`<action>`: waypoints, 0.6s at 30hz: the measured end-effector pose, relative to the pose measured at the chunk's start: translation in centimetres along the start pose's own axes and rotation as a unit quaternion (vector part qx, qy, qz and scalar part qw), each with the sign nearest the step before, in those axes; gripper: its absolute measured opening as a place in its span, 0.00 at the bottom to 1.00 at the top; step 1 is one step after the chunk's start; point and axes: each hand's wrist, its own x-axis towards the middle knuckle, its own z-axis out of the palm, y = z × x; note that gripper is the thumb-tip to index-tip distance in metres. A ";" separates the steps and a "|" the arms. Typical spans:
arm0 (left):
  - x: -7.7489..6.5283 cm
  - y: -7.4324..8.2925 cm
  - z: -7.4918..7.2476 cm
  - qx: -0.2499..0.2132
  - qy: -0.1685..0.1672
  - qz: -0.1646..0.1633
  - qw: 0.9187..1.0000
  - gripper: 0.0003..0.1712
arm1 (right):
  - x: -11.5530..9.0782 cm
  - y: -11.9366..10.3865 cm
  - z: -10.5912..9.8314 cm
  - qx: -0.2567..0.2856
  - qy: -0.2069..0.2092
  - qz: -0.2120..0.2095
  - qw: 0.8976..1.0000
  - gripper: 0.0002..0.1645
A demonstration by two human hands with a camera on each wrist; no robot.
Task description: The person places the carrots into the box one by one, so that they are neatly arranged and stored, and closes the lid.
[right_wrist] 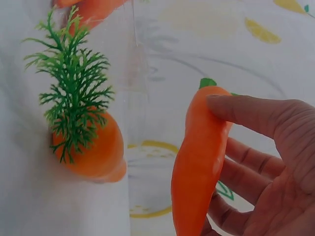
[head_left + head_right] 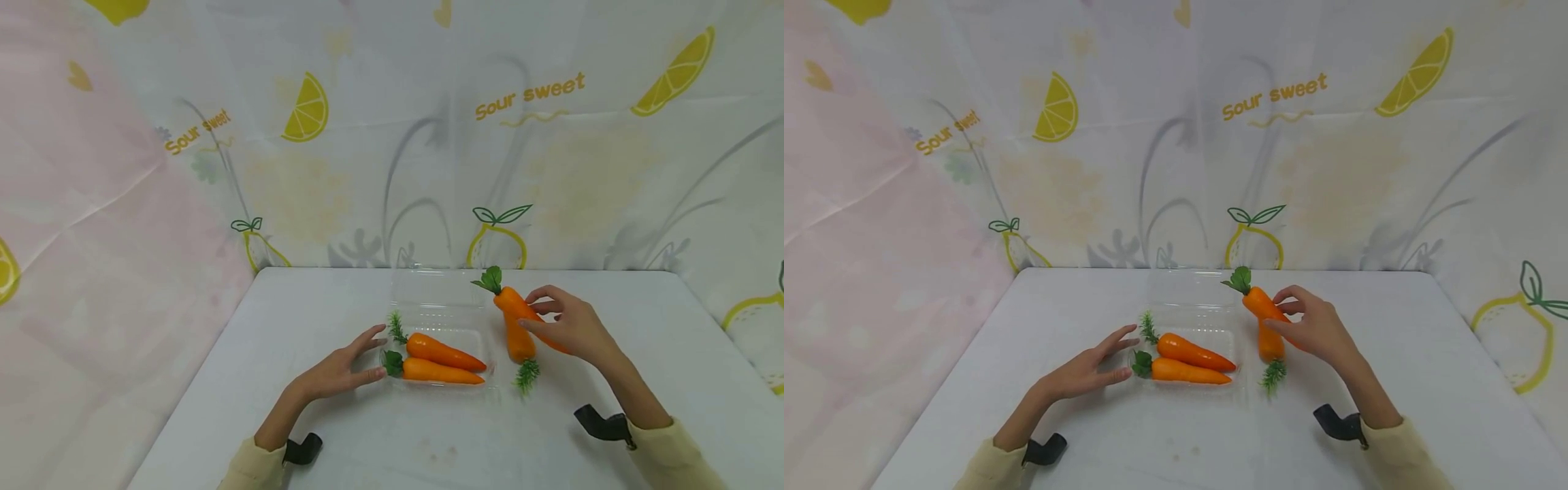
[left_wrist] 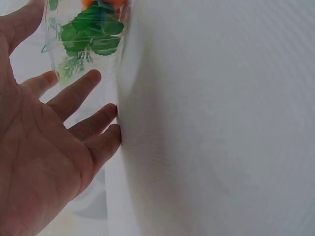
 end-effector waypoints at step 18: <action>0.0 -0.1 0.0 -0.003 0.000 -0.004 1.000 0.47 | 2.0 -2.9 2.4 0.058 -0.039 -0.002 0.998 0.28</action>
